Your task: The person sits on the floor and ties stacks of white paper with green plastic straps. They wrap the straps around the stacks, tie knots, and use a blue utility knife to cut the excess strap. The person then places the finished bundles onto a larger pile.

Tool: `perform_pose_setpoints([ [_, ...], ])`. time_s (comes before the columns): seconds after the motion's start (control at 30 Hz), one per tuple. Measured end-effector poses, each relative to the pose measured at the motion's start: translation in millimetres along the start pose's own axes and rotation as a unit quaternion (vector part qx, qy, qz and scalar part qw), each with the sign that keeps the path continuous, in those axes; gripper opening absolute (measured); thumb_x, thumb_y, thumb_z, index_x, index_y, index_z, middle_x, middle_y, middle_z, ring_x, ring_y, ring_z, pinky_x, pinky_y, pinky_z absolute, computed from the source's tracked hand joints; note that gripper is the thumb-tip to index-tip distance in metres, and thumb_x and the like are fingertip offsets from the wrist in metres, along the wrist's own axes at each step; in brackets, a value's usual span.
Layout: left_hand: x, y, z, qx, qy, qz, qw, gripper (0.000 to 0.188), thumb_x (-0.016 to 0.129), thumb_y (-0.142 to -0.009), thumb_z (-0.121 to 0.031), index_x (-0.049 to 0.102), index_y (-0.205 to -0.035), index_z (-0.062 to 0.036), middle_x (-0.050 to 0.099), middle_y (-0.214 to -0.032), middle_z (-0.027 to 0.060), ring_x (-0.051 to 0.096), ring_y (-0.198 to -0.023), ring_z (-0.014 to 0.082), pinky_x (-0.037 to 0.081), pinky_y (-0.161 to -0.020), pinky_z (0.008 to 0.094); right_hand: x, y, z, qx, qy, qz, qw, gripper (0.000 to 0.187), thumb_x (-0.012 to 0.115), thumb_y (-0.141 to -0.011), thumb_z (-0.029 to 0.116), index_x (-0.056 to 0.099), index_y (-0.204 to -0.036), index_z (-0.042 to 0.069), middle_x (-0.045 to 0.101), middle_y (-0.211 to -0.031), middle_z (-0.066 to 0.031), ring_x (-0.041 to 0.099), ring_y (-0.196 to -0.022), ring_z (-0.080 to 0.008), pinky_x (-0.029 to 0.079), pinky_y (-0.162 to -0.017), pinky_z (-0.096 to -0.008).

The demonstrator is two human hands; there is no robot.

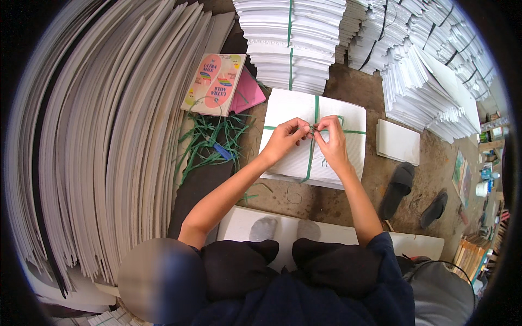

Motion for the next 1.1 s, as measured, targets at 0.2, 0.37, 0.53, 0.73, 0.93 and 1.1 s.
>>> perform_pose_setpoints([
  [0.2, -1.7, 0.2, 7.4, -0.036, 0.059, -0.011, 0.998, 0.017, 0.052, -0.086, -0.023, 0.055, -0.090, -0.0069, 0.056, -0.081, -0.0017, 0.050, -0.071, 0.0056, 0.040, -0.063, 0.0205, -3.0, -3.3, -5.7, 0.037, -0.111, 0.040, 0.992, 0.026, 0.061, -0.070, -0.004, 0.048, -0.090, 0.004, 0.047, -0.090, -0.0074, 0.051, -0.087, -0.0199, 0.043, -0.078, -0.0290],
  [0.37, -8.3, 0.0, 2.9, -0.073, 0.018, -0.036, 0.997, 0.018, 0.054, -0.085, -0.023, 0.056, -0.085, -0.0052, 0.054, -0.073, -0.0017, 0.046, -0.062, 0.0066, 0.038, -0.056, 0.0192, -7.8, -7.1, 5.6, 0.107, -0.305, 0.013, 0.946, 0.017, 0.049, -0.085, 0.019, 0.051, -0.086, 0.003, 0.049, -0.087, -0.0059, 0.049, -0.091, -0.0187, 0.041, -0.081, -0.0309],
  [0.53, -22.1, 0.3, -23.3, 0.015, -0.211, -0.104, 0.972, 0.027, 0.061, -0.079, -0.028, 0.055, -0.074, -0.0022, 0.048, -0.057, -0.0001, 0.038, -0.051, 0.0073, 0.033, -0.048, 0.0235, -40.5, -10.7, -4.1, 0.192, -0.555, -0.085, 0.805, 0.047, 0.026, -0.093, 0.038, 0.043, -0.063, 0.007, 0.043, -0.064, -0.0047, 0.046, -0.064, -0.0155, 0.041, -0.073, -0.0330],
  [0.73, -34.4, -0.2, -16.5, -0.064, -0.223, -0.173, 0.957, 0.034, 0.066, -0.072, -0.025, 0.048, -0.057, 0.0001, 0.042, -0.048, 0.0029, 0.033, -0.045, 0.0078, 0.031, -0.043, 0.0254, -71.9, 0.0, -25.7, 0.217, -0.468, -0.114, 0.849, 0.043, 0.028, -0.094, 0.034, 0.027, -0.057, 0.012, 0.022, -0.050, 0.0020, 0.022, -0.046, -0.0094, 0.026, -0.049, -0.0255],
  [0.93, -56.6, -0.9, -17.6, 0.086, -0.288, -0.242, 0.923, 0.017, 0.060, -0.065, -0.004, 0.046, -0.060, 0.0033, 0.045, -0.053, 0.0112, 0.040, -0.043, 0.0150, 0.035, -0.045, 0.0293, -80.3, 32.7, -69.8, 0.271, -0.366, -0.182, 0.872, 0.042, 0.036, -0.093, 0.032, 0.025, -0.057, 0.012, 0.018, -0.050, 0.0037, 0.017, -0.045, -0.0082, 0.020, -0.044, -0.0248],
  [1.1, -63.4, -3.2, -15.1, 0.113, -0.360, -0.209, 0.902, 0.016, 0.059, -0.064, -0.004, 0.045, -0.062, 0.0046, 0.045, -0.058, 0.0144, 0.044, -0.050, 0.0285, 0.037, -0.049, 0.0344, -83.9, 52.7, -96.5, 0.317, -0.371, -0.193, 0.851, 0.040, 0.039, -0.092, 0.031, 0.028, -0.058, 0.011, 0.021, -0.051, 0.0038, 0.020, -0.045, -0.0080, 0.020, -0.044, -0.0248],
])
Point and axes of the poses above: each hand's wrist, its own y-axis away from the middle knuckle, its own x-axis out of the palm, z = x × y, the point moved 7 cm from there along -y, towards the middle knuckle
